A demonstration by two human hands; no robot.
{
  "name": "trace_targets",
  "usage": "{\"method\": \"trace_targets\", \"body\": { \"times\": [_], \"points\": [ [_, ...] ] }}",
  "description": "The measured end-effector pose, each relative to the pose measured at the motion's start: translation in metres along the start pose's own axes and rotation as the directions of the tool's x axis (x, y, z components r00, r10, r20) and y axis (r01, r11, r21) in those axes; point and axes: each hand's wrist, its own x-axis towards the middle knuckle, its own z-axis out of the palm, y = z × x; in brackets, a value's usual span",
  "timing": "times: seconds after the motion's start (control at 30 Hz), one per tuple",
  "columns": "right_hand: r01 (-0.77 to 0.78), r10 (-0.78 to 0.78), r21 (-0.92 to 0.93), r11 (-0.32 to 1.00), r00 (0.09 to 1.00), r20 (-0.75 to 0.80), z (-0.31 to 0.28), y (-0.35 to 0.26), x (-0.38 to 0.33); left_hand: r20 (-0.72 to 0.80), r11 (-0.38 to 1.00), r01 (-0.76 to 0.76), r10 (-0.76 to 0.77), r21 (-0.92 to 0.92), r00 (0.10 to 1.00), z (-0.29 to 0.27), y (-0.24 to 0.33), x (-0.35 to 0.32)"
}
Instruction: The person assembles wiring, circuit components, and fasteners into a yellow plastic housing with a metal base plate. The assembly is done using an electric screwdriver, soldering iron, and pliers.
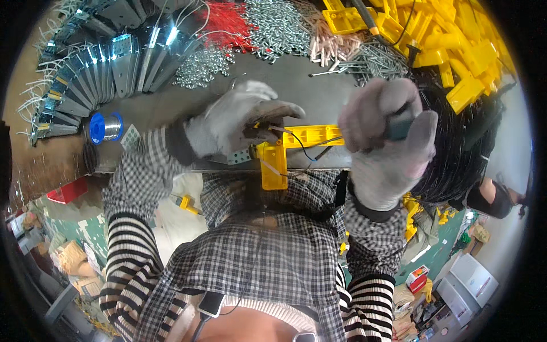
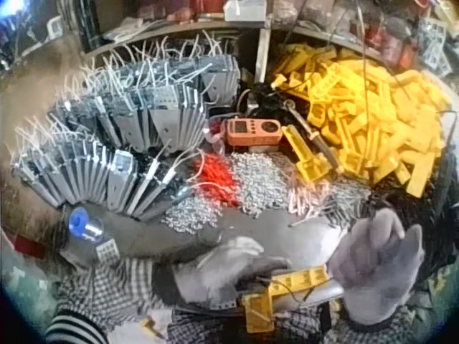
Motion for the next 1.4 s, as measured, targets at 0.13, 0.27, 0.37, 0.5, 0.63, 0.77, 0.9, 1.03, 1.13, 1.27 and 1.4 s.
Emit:
{"method": "trace_targets", "body": {
  "times": [0.13, 0.27, 0.37, 0.5, 0.63, 0.77, 0.9, 1.03, 1.13, 1.27, 1.4],
  "points": [
    [0.140, -0.133, -0.071, 0.988, 0.987, 0.093, 0.011, 0.030, -0.005, -0.284, 0.999, 0.053, -0.054, -0.012, 0.957, 0.028, 0.005, -0.021],
    [0.210, -0.195, -0.065, 0.976, 0.962, 0.189, 0.007, 0.048, -0.004, -0.359, 0.981, 0.187, -0.194, -0.053, 0.913, 0.036, 0.024, -0.023],
    [0.225, -0.219, -0.014, 0.974, 0.958, 0.184, 0.008, 0.058, -0.001, -0.427, 0.968, 0.238, -0.182, 0.082, 0.886, 0.039, 0.031, -0.022],
    [0.196, -0.207, 0.070, 0.978, 0.956, 0.208, 0.002, 0.064, -0.003, -0.515, 0.930, 0.306, -0.164, 0.202, 0.842, 0.037, 0.037, -0.024],
    [0.219, -0.226, 0.058, 0.974, 0.959, 0.170, 0.006, 0.071, -0.003, -0.448, 0.928, 0.344, -0.249, 0.144, 0.859, 0.041, 0.036, -0.026],
    [0.167, -0.171, 0.038, 0.985, 0.964, 0.205, 0.002, 0.077, -0.001, -0.407, 0.881, 0.385, -0.257, 0.273, 0.877, 0.046, 0.026, -0.026],
    [0.199, -0.171, -0.092, 0.976, 0.953, 0.251, -0.004, 0.079, 0.001, -0.376, 0.904, 0.345, -0.237, 0.251, 0.896, 0.039, 0.032, -0.024],
    [0.182, -0.157, -0.088, 0.979, 0.959, 0.235, 0.007, 0.080, -0.007, -0.435, 0.913, 0.257, -0.102, 0.315, 0.894, 0.036, 0.031, -0.026],
    [0.033, 0.032, -0.220, 0.975, 0.958, 0.286, 0.004, 0.072, -0.003, -0.406, 0.853, 0.236, -0.031, 0.466, 0.914, 0.004, 0.056, -0.014],
    [0.145, -0.112, -0.404, 0.903, 0.988, 0.104, 0.008, 0.095, -0.034, -0.109, 0.875, 0.017, 0.041, 0.484, 0.993, -0.015, 0.112, 0.018],
    [0.261, -0.230, -0.566, 0.782, 0.965, 0.127, 0.012, 0.073, -0.029, -0.210, 0.917, -0.084, 0.000, -0.389, 0.978, 0.038, 0.053, 0.033]
  ]
}}
